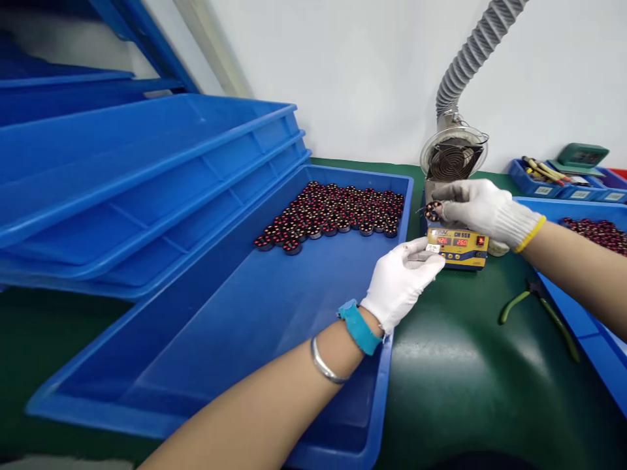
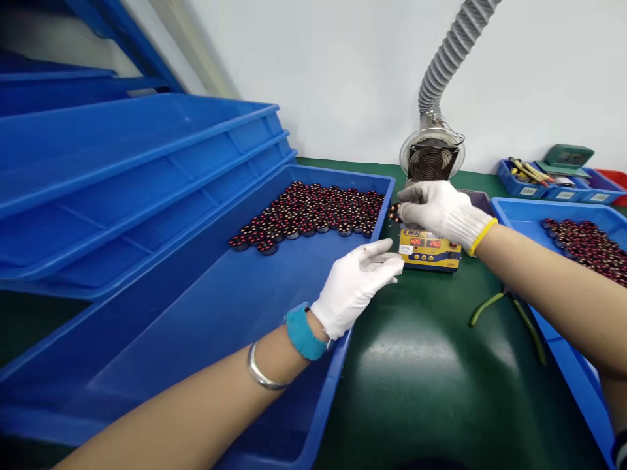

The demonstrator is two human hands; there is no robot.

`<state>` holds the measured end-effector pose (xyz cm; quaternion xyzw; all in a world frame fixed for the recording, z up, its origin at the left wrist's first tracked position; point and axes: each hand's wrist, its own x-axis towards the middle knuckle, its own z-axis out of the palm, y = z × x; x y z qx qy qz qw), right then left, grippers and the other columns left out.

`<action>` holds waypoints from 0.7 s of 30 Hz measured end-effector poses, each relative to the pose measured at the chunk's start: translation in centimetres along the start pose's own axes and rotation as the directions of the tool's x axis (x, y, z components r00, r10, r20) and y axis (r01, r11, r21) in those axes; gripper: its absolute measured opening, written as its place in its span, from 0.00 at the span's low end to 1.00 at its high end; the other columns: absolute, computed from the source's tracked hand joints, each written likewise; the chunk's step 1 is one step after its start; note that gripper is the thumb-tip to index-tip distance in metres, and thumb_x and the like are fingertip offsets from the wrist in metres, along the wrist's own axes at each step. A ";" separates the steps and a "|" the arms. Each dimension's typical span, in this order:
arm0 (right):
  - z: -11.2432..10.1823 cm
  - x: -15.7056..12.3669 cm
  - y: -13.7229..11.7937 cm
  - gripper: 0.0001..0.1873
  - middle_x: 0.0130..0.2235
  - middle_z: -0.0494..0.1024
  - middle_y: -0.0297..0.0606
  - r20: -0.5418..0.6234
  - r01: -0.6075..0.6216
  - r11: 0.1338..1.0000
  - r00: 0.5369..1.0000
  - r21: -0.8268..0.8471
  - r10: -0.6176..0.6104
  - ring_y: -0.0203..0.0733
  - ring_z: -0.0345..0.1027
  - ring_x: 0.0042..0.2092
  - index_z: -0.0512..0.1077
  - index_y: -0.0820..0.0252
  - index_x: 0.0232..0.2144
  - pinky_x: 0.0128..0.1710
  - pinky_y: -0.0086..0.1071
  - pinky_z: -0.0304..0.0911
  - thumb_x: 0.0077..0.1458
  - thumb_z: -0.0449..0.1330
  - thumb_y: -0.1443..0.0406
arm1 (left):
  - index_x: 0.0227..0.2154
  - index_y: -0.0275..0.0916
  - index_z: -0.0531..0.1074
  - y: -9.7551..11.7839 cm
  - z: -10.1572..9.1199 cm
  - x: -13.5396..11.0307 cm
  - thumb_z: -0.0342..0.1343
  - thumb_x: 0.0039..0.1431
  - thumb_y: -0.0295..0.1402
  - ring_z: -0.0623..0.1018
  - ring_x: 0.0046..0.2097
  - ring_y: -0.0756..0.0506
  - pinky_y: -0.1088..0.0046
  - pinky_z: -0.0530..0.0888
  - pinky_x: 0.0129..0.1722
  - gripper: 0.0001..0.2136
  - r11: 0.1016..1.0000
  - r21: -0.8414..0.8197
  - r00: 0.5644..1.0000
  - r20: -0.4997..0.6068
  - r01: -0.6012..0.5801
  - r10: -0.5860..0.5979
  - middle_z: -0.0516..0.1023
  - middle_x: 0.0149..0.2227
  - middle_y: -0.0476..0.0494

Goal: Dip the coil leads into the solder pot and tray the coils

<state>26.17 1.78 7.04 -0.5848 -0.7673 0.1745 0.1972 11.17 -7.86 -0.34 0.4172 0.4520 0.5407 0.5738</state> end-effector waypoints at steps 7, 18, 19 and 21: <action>2.7 -4.0 -0.4 0.29 0.44 0.81 0.37 0.255 -0.029 0.942 0.965 0.334 -0.060 0.42 0.77 0.38 0.70 0.54 0.55 0.35 0.32 0.74 0.49 0.61 0.61 | 0.37 0.31 0.76 0.2 0.2 0.4 0.65 0.48 0.29 0.79 0.30 0.50 0.71 0.77 0.37 0.12 0.993 -0.121 0.998 -0.060 -0.007 -0.001 0.81 0.30 0.46; 1.6 -3.9 0.3 0.08 0.26 0.79 0.33 0.386 -0.139 0.876 0.921 0.462 -0.058 0.37 0.74 0.28 0.77 0.54 0.34 0.26 0.28 0.71 0.52 0.59 0.61 | 0.38 0.32 0.74 0.0 -0.1 0.5 0.62 0.51 0.29 0.78 0.27 0.51 0.73 0.77 0.32 0.11 0.996 -0.081 0.997 -0.063 0.032 -0.037 0.79 0.27 0.47; 1.6 -3.8 0.4 0.08 0.25 0.79 0.33 0.392 -0.140 0.881 0.918 0.452 -0.055 0.37 0.73 0.27 0.77 0.54 0.33 0.26 0.27 0.70 0.51 0.60 0.61 | 0.37 0.32 0.74 0.1 -0.1 0.5 0.62 0.51 0.29 0.78 0.27 0.51 0.74 0.77 0.31 0.10 0.996 -0.079 0.997 -0.061 0.038 -0.043 0.79 0.27 0.47; 1.5 -3.6 0.5 0.08 0.27 0.79 0.34 0.408 -0.140 0.880 0.911 0.455 -0.066 0.36 0.73 0.27 0.78 0.55 0.33 0.26 0.27 0.70 0.50 0.62 0.61 | 0.37 0.31 0.73 0.2 0.0 0.5 0.62 0.52 0.29 0.78 0.26 0.51 0.74 0.77 0.31 0.10 0.996 -0.077 0.997 -0.064 0.042 -0.047 0.79 0.27 0.47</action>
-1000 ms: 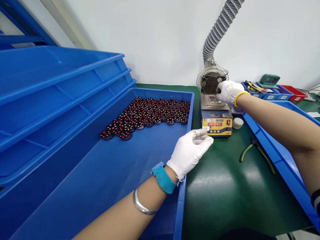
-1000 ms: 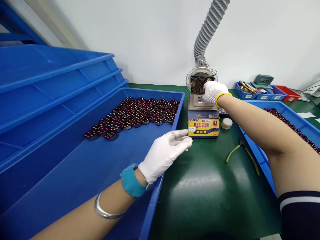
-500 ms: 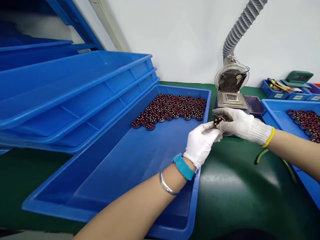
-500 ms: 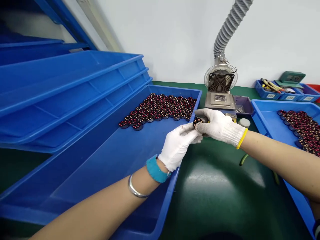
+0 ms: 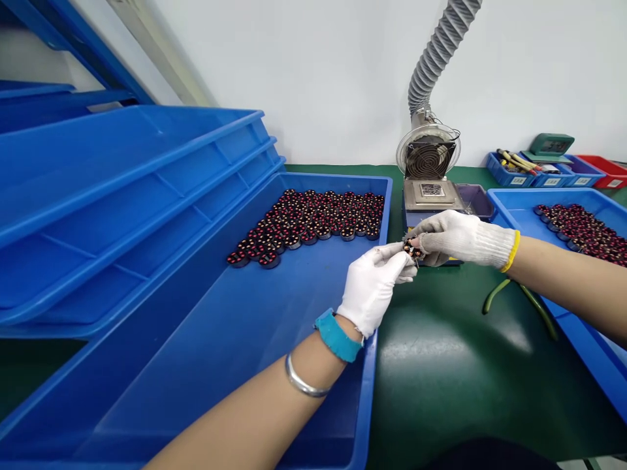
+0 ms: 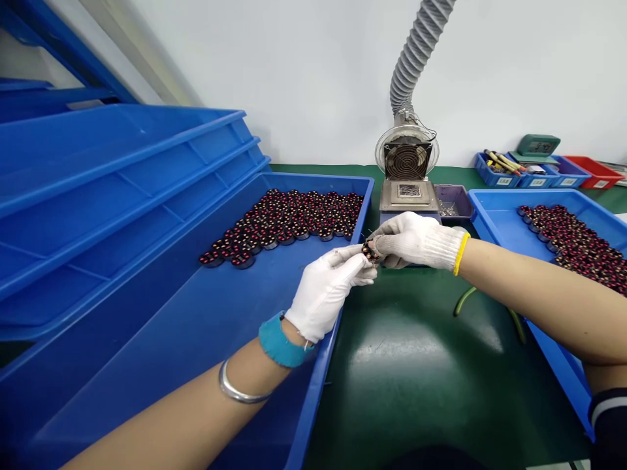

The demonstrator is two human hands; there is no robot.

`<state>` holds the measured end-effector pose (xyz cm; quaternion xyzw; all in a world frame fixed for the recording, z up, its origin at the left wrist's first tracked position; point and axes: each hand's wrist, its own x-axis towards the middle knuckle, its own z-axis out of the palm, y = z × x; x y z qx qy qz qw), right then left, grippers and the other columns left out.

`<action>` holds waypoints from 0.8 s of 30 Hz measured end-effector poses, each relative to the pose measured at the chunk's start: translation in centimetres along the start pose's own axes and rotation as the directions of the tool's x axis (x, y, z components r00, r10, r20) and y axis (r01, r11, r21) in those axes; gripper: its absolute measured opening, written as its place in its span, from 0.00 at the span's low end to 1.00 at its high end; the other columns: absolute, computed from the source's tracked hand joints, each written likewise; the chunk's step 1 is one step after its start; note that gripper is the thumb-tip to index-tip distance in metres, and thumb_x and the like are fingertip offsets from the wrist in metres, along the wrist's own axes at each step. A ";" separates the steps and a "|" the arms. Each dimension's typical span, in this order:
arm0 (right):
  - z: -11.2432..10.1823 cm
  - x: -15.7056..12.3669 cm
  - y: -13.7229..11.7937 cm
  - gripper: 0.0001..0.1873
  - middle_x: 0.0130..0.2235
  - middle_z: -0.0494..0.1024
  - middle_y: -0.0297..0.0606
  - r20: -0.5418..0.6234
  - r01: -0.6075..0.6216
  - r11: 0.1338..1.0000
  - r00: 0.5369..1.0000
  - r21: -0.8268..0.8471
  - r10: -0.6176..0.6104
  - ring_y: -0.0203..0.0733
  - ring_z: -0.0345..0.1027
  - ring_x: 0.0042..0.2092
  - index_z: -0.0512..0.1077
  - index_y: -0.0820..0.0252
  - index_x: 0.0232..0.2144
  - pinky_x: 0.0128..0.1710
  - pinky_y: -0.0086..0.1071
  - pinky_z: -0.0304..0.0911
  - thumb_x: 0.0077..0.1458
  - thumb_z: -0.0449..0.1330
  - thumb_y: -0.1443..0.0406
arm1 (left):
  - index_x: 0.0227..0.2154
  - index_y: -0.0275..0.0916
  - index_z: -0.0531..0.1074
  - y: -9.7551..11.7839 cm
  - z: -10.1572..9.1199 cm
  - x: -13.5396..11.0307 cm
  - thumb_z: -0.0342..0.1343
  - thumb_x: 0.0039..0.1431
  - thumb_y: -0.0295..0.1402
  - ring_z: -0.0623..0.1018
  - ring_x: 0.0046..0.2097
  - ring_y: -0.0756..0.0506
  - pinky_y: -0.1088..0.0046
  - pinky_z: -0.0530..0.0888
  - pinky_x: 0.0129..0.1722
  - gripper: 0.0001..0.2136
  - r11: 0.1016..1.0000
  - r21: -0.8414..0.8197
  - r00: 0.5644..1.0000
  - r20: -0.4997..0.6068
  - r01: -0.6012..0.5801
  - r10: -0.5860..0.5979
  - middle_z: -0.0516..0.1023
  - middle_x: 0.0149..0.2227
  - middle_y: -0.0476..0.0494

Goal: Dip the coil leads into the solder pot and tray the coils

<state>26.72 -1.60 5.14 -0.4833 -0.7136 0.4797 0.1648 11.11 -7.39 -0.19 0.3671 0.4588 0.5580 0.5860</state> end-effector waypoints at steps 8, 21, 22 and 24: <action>-5.2 4.2 0.4 0.18 0.31 0.80 0.34 -0.502 -0.127 0.904 0.858 -0.409 -0.106 0.38 0.73 0.33 0.79 0.53 0.42 0.35 0.29 0.69 0.48 0.63 0.55 | 0.37 0.32 0.74 0.3 -0.1 0.0 0.63 0.52 0.31 0.79 0.29 0.51 0.74 0.77 0.32 0.11 0.999 0.043 0.998 0.057 -0.006 0.004 0.80 0.30 0.44; -8.9 10.0 2.1 0.16 0.41 0.80 0.40 -0.609 -0.318 0.746 0.780 -0.585 -0.145 0.48 0.73 0.44 0.78 0.57 0.38 0.46 0.37 0.67 0.48 0.58 0.59 | 0.39 0.32 0.75 0.3 -0.5 0.2 0.65 0.51 0.38 0.79 0.31 0.48 0.70 0.77 0.34 0.16 0.993 0.113 0.990 0.142 -0.026 0.010 0.80 0.33 0.43; -8.9 10.0 2.2 0.16 0.42 0.80 0.40 -0.609 -0.322 0.742 0.780 -0.588 -0.143 0.48 0.73 0.45 0.78 0.57 0.39 0.46 0.38 0.67 0.49 0.58 0.60 | 0.39 0.32 0.75 0.4 -0.5 0.2 0.65 0.51 0.38 0.79 0.31 0.48 0.70 0.77 0.34 0.16 0.993 0.116 0.989 0.144 -0.027 0.010 0.80 0.33 0.43; -8.8 10.1 2.3 0.17 0.43 0.79 0.40 -0.608 -0.323 0.740 0.781 -0.590 -0.144 0.49 0.73 0.46 0.78 0.57 0.40 0.47 0.38 0.67 0.48 0.58 0.59 | 0.39 0.32 0.75 0.4 -0.5 0.3 0.64 0.51 0.38 0.79 0.31 0.48 0.70 0.77 0.35 0.16 0.992 0.122 0.989 0.147 -0.027 0.008 0.80 0.33 0.42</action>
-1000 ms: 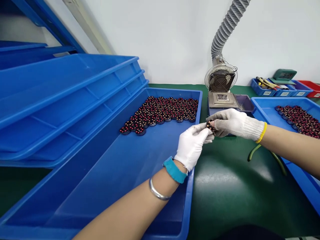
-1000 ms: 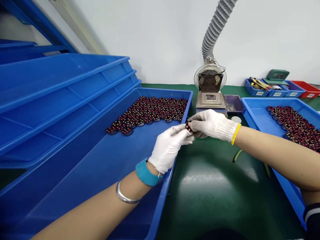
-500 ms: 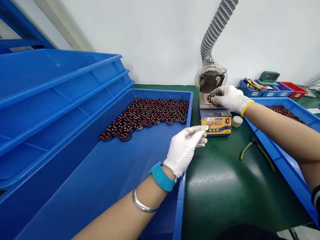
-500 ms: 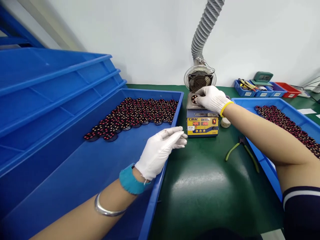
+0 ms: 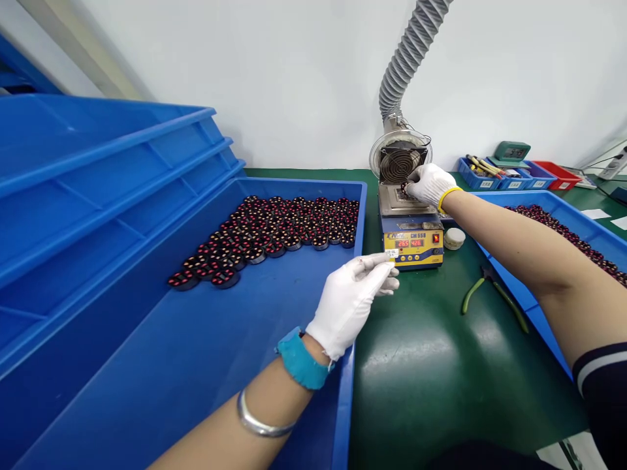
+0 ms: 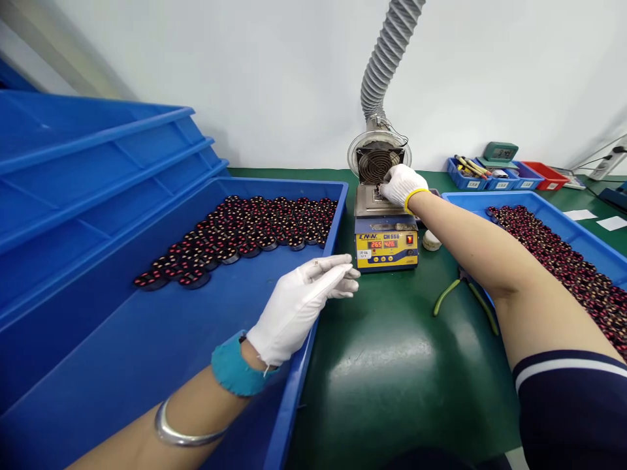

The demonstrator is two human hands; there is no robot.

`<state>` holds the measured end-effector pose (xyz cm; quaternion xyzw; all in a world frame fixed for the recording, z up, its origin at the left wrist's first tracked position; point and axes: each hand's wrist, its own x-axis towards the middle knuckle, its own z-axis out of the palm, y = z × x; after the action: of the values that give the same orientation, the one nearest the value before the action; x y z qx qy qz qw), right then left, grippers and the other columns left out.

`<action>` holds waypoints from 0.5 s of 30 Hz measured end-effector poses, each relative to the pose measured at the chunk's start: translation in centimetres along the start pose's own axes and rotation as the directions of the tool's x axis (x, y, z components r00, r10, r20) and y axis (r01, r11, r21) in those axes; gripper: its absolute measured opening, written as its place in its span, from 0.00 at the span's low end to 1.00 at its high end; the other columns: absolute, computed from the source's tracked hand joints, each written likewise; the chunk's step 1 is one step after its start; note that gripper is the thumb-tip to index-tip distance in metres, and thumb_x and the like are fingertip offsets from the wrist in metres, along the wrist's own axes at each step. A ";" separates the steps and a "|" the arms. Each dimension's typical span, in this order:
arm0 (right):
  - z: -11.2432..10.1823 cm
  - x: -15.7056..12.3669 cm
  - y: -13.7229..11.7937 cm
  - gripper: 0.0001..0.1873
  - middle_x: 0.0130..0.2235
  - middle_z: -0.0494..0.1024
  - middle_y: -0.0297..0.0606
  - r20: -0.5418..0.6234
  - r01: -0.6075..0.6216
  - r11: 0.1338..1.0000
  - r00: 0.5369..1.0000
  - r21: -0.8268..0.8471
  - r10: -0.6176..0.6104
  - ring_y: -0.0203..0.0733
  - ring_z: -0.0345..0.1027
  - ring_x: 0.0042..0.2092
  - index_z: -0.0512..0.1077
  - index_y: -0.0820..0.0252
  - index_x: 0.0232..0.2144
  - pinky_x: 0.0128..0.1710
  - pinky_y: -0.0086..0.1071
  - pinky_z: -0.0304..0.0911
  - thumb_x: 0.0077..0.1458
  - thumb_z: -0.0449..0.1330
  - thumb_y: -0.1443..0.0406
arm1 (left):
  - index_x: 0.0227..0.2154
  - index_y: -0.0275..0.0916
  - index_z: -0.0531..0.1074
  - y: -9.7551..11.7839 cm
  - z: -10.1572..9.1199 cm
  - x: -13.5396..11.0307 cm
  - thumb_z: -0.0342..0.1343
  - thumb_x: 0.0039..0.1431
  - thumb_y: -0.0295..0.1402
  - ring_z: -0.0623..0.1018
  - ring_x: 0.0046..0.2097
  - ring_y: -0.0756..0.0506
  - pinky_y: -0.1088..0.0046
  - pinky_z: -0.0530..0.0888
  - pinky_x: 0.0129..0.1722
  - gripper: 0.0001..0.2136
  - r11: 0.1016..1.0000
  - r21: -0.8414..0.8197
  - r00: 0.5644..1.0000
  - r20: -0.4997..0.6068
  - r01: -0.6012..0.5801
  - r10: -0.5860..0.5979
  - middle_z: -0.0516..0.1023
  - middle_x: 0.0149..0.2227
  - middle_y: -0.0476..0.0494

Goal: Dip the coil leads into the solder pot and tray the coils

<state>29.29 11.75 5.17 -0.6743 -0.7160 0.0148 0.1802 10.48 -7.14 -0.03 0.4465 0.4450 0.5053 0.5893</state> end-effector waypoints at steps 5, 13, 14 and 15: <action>0.0 0.0 0.0 0.18 0.43 0.79 0.42 -0.018 -0.004 1.000 1.000 0.016 0.005 0.49 0.72 0.47 0.78 0.58 0.41 0.48 0.39 0.67 0.48 0.59 0.59 | 0.40 0.33 0.75 -0.1 0.1 -0.2 0.63 0.51 0.41 0.79 0.32 0.46 0.68 0.77 0.35 0.18 0.998 0.058 1.000 -0.002 -0.011 0.012 0.80 0.34 0.41; -0.1 0.3 0.1 0.15 0.40 0.79 0.43 -0.036 0.021 0.999 0.999 0.035 -0.020 0.50 0.73 0.44 0.78 0.60 0.36 0.46 0.40 0.67 0.48 0.59 0.59 | 0.49 0.36 0.74 3.0 -5.3 2.4 0.55 0.55 0.46 0.77 0.49 0.36 0.57 0.69 0.55 0.24 0.556 0.831 0.866 -0.276 -0.003 0.417 0.79 0.46 0.36; -0.2 0.3 0.1 0.14 0.39 0.79 0.43 -0.040 0.020 0.999 0.999 0.046 -0.018 0.50 0.73 0.44 0.78 0.60 0.36 0.46 0.40 0.67 0.47 0.59 0.60 | 0.52 0.35 0.72 3.5 -6.5 2.9 0.54 0.55 0.48 0.75 0.52 0.34 0.54 0.67 0.56 0.27 0.461 0.884 0.867 -0.288 0.078 0.407 0.77 0.49 0.34; -0.4 0.3 0.1 0.14 0.38 0.79 0.43 -0.041 0.006 0.997 0.999 0.077 -0.003 0.50 0.73 0.44 0.78 0.60 0.35 0.47 0.40 0.67 0.47 0.60 0.60 | 0.54 0.34 0.70 3.8 -7.7 3.3 0.53 0.54 0.50 0.73 0.55 0.30 0.50 0.65 0.56 0.30 0.373 0.914 0.872 -0.307 0.159 0.382 0.74 0.53 0.30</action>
<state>29.50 11.95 5.59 -0.6655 -0.7125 0.0282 0.2206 2.49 -2.97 1.83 0.5892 0.7453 0.3030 0.0748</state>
